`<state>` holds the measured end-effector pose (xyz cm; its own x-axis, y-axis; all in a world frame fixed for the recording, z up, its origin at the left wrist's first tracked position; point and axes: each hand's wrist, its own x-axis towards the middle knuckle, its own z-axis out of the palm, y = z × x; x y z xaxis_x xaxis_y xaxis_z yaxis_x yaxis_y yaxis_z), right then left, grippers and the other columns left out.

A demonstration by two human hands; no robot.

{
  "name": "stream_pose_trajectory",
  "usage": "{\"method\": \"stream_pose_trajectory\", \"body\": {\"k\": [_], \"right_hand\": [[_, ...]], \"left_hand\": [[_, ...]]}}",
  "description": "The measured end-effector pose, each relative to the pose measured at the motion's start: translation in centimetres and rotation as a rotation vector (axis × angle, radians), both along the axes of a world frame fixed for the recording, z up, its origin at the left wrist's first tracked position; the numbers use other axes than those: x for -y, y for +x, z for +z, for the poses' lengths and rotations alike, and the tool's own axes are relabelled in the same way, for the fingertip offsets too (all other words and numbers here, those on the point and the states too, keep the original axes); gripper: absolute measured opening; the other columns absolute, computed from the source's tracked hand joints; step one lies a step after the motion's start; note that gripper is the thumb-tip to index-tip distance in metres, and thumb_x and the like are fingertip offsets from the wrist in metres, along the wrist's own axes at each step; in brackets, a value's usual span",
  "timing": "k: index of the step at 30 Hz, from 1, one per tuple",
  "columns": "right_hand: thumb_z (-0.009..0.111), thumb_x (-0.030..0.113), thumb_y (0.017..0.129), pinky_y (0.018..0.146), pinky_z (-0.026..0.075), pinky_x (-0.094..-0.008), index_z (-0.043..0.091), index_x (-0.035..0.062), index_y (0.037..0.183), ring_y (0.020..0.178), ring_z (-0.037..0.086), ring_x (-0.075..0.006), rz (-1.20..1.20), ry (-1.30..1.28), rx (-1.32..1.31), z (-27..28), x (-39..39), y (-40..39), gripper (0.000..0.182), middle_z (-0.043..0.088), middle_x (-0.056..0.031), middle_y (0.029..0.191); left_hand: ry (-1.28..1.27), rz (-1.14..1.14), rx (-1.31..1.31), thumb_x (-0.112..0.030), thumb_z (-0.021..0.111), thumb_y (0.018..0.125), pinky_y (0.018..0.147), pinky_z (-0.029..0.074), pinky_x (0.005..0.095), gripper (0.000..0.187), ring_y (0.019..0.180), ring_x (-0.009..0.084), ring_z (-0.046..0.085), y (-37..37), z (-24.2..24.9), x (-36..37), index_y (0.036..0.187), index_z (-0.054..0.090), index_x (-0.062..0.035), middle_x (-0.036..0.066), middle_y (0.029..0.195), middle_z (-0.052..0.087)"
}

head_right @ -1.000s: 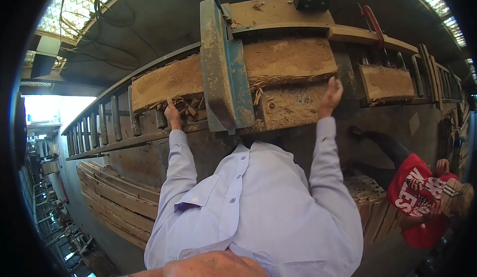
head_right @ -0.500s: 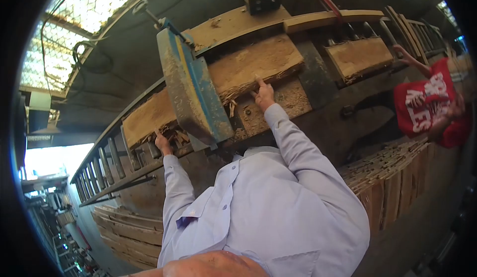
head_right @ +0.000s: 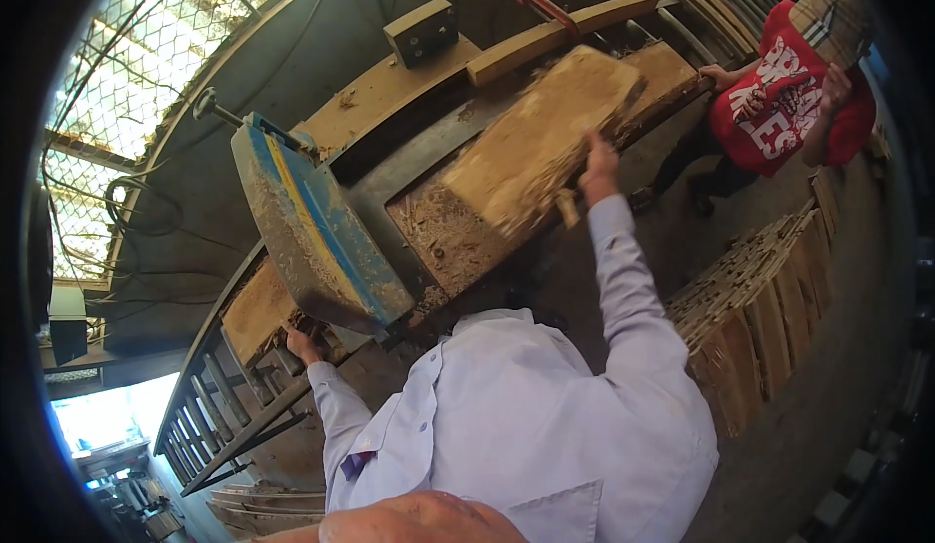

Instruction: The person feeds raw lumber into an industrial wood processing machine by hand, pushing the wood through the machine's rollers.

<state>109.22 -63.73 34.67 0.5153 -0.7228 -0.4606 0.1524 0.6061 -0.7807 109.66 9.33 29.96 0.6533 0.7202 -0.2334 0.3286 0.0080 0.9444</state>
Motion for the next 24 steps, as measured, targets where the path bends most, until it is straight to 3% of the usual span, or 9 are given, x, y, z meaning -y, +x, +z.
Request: {"method": "stream_pose_trajectory", "body": {"k": [4, 6, 8, 11, 12, 15, 16, 18, 24], "right_hand": [[0.072, 0.039, 0.086, 0.092, 0.049, -0.0374, 0.060, -0.0055, 0.120, 0.104, 0.061, -0.0244, -0.100, -0.289, 0.099, -4.0, 14.5, 3.2, 0.058, 0.063, -0.0149, 0.120], [0.067, 0.045, 0.089, 0.098, 0.044, -0.0369, 0.060, -0.0066, 0.119, 0.112, 0.056, -0.0237, -0.065, -0.585, -0.272, -0.3, 16.1, 1.7, 0.061, 0.062, -0.0159, 0.120], [0.066, 0.046, 0.089, 0.100, 0.041, -0.0373, 0.061, -0.0084, 0.115, 0.113, 0.055, -0.0246, -0.320, -0.727, -0.135, -2.1, 16.5, 3.3, 0.060, 0.063, -0.0168, 0.118], [0.066, 0.041, 0.090, 0.100, 0.042, -0.0380, 0.061, -0.0074, 0.117, 0.111, 0.058, -0.0273, -0.158, -1.210, -0.274, -1.9, 10.3, 1.1, 0.056, 0.064, -0.0162, 0.117], [0.065, 0.036, 0.092, 0.100, 0.043, -0.0373, 0.060, -0.0065, 0.119, 0.111, 0.059, -0.0270, -0.039, -1.314, -0.300, -1.6, 7.7, -0.5, 0.051, 0.064, -0.0161, 0.119], [0.061, 0.019, 0.096, 0.098, 0.046, -0.0321, 0.062, -0.0039, 0.119, 0.111, 0.060, -0.0212, 0.329, -1.047, -0.093, -2.7, 0.9, -2.5, 0.032, 0.064, -0.0140, 0.121], [0.060, 0.014, 0.097, 0.097, 0.047, -0.0303, 0.063, -0.0035, 0.118, 0.111, 0.060, -0.0192, 0.435, -1.045, -0.137, -1.9, -1.4, -3.8, 0.028, 0.064, -0.0135, 0.121], [0.059, 0.017, 0.098, 0.093, 0.048, -0.0297, 0.065, -0.0024, 0.115, 0.105, 0.061, -0.0185, 0.577, -1.058, -0.074, -2.2, -5.3, -4.2, 0.027, 0.067, -0.0084, 0.113], [0.058, 0.021, 0.098, 0.082, 0.050, -0.0283, 0.066, 0.0009, 0.114, 0.095, 0.061, -0.0145, 0.919, -0.838, 0.103, -1.3, -17.0, -3.5, 0.027, 0.067, -0.0058, 0.109]], "left_hand": [[-0.035, 0.007, 0.007, -0.056, 0.053, 0.094, 0.061, 0.060, 0.0421, 0.065, 0.078, 0.0265, 0.059, -1.7, 0.6, 0.0, 0.101, 0.054, 0.0086, 0.016, 0.095, 0.057], [-0.115, -0.027, 0.037, -0.055, 0.054, 0.095, 0.069, 0.060, 0.0444, 0.065, 0.086, 0.0281, 0.060, -0.4, 0.3, 0.8, 0.110, 0.055, 0.0084, 0.017, 0.101, 0.058], [-0.236, -0.012, 0.050, -0.052, 0.056, 0.095, 0.076, 0.058, 0.0454, 0.062, 0.091, 0.0301, 0.061, -1.1, 0.1, 0.6, 0.119, 0.054, 0.0056, 0.017, 0.107, 0.059], [-0.398, -0.264, 0.361, -0.039, 0.064, 0.093, 0.079, 0.055, 0.0421, 0.058, 0.092, 0.0293, 0.063, -3.1, -4.3, -3.1, 0.134, 0.047, -0.0032, 0.015, 0.110, 0.062], [0.546, -0.435, 0.135, -0.027, 0.069, 0.090, 0.079, 0.054, 0.0400, 0.062, 0.091, 0.0302, 0.065, -3.3, -5.8, -3.6, 0.141, 0.041, -0.0067, 0.016, 0.109, 0.064], [0.947, -0.335, 0.099, -0.017, 0.075, 0.081, 0.080, 0.053, 0.0408, 0.063, 0.094, 0.0361, 0.064, -3.8, -5.1, -1.3, 0.136, 0.048, -0.0048, 0.020, 0.108, 0.066], [0.808, -0.319, 0.055, -0.016, 0.074, 0.083, 0.077, 0.054, 0.0403, 0.049, 0.088, 0.0315, 0.064, -3.0, -5.4, -0.3, 0.126, 0.056, -0.0023, 0.017, 0.104, 0.067], [-0.751, 0.155, 0.437, -0.012, 0.074, 0.084, 0.074, 0.055, 0.0412, 0.034, 0.083, 0.0264, 0.064, -1.9, -5.9, 0.0, 0.114, 0.062, -0.0009, 0.012, 0.099, 0.067], [-0.672, 0.038, 0.300, -0.014, 0.072, 0.087, 0.071, 0.055, 0.0438, 0.018, 0.078, 0.0225, 0.063, -3.3, -2.1, 4.5, 0.100, 0.066, -0.0017, 0.010, 0.091, 0.067]]}}
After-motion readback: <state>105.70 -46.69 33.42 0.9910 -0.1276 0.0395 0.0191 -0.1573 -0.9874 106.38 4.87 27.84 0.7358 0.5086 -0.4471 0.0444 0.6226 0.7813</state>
